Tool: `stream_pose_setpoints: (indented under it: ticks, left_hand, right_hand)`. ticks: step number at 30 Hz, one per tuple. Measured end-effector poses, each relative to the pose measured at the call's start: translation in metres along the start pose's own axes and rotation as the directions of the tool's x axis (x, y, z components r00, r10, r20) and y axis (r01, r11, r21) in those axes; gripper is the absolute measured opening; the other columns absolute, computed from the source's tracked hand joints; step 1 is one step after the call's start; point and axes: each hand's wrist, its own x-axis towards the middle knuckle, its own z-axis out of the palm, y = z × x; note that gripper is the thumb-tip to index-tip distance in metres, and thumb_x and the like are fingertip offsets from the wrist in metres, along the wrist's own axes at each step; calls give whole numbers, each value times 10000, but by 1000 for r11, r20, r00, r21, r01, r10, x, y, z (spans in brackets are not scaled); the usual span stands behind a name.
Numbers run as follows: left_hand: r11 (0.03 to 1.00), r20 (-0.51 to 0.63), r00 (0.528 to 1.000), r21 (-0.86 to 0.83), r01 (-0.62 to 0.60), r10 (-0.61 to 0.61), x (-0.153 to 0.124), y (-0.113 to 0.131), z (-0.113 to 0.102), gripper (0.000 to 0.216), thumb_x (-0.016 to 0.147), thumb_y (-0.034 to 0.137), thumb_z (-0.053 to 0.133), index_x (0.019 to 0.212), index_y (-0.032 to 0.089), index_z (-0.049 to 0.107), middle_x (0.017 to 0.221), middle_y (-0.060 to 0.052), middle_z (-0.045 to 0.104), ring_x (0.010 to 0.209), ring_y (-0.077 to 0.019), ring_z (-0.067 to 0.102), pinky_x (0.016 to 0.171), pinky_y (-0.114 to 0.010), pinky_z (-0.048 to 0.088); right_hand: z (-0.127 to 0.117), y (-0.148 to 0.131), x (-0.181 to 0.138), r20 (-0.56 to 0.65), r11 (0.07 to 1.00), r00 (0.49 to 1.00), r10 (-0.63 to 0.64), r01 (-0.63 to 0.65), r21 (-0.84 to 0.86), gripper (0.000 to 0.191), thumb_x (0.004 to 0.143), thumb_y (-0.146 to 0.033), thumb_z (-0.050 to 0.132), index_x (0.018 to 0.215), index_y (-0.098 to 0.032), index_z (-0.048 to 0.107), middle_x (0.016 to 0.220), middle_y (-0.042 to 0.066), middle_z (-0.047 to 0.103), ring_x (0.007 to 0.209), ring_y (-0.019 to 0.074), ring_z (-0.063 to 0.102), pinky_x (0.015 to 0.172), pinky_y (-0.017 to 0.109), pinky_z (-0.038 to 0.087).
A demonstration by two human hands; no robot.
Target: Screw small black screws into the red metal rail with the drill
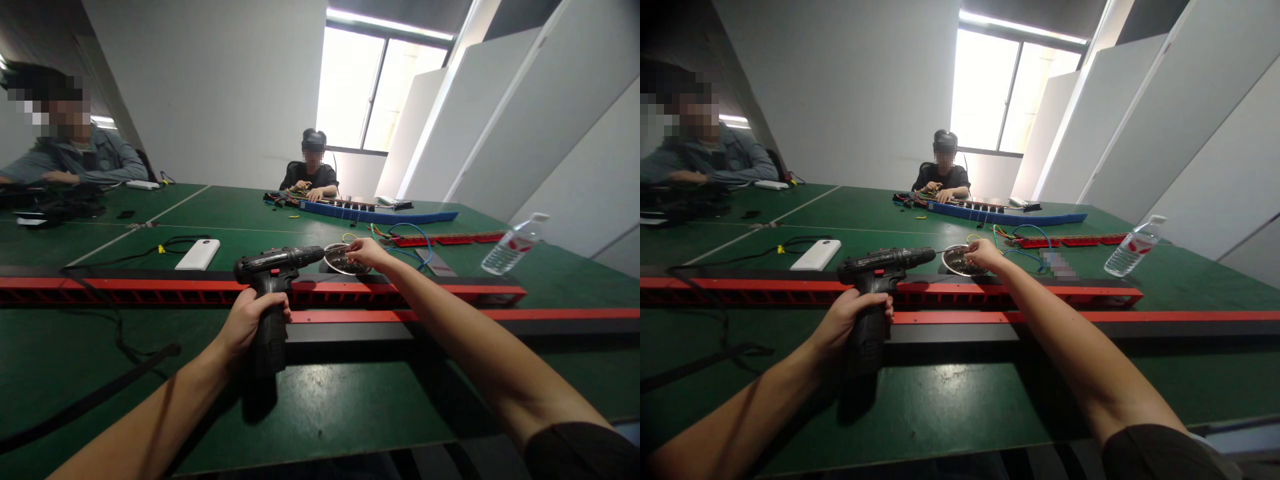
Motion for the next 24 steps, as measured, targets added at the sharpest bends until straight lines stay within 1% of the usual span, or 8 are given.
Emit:
stream_pose_setpoints:
  ticks: [3, 6, 9, 16, 21, 24]
  left_hand:
    - [1000, 3, 1000, 6, -1, 1, 1, 0, -1, 230, 658, 297, 808, 718, 102, 700, 649, -69, 692, 586, -184, 661, 531, -271, 535]
    - [1000, 3, 1000, 8, -10, 10, 3, -1, -1, 225, 661, 292, 808, 718, 102, 700, 655, -66, 692, 599, -179, 664, 547, -267, 542]
    - [1000, 4, 1000, 13, -12, 12, 4, -2, -2, 222, 671, 290, 804, 724, 103, 698, 661, -66, 691, 603, -182, 665, 544, -270, 544]
    - [1000, 4, 1000, 22, 1, -1, 2, -1, -2, 217, 685, 286, 799, 732, 100, 697, 659, -70, 686, 606, -180, 662, 537, -259, 539]
    - [1000, 5, 1000, 22, 8, -8, 3, -1, -2, 227, 681, 294, 799, 731, 100, 693, 663, -71, 683, 603, -184, 660, 525, -263, 539]
    - [1000, 4, 1000, 19, 7, -7, 4, -3, -3, 223, 679, 286, 799, 726, 97, 692, 653, -70, 680, 596, -175, 657, 543, -262, 544]
  right_hand:
    - [0, 0, -2, 5, 1000, 1000, 10, -10, 19, 121, 791, -169, 749, 898, -121, 715, 747, 64, 737, 507, 104, 565, 429, 203, 379]
    - [-1, -2, -5, 5, 1000, 1000, 20, -20, 17, 124, 777, -141, 745, 893, -114, 709, 735, 60, 726, 483, 90, 536, 409, 199, 344]
    - [-2, -5, -9, 11, 1000, 1000, 27, -27, 6, 119, 771, -125, 738, 883, -113, 702, 706, 49, 710, 462, 79, 513, 410, 195, 337]
    - [0, -2, -6, -6, 1000, 1000, 13, -13, -24, 77, 820, -199, 711, 838, -125, 705, 666, 46, 698, 450, 90, 506, 438, 221, 349]
    - [2, 5, -2, -24, 1000, 1000, -10, 10, -12, 56, 791, -187, 730, 793, -138, 703, 696, 46, 713, 474, 94, 526, 473, 229, 368]
    - [2, 7, -2, -32, 1000, 999, -21, 22, 14, 42, 771, -169, 730, 763, -141, 700, 697, 46, 716, 471, 96, 516, 462, 236, 346]
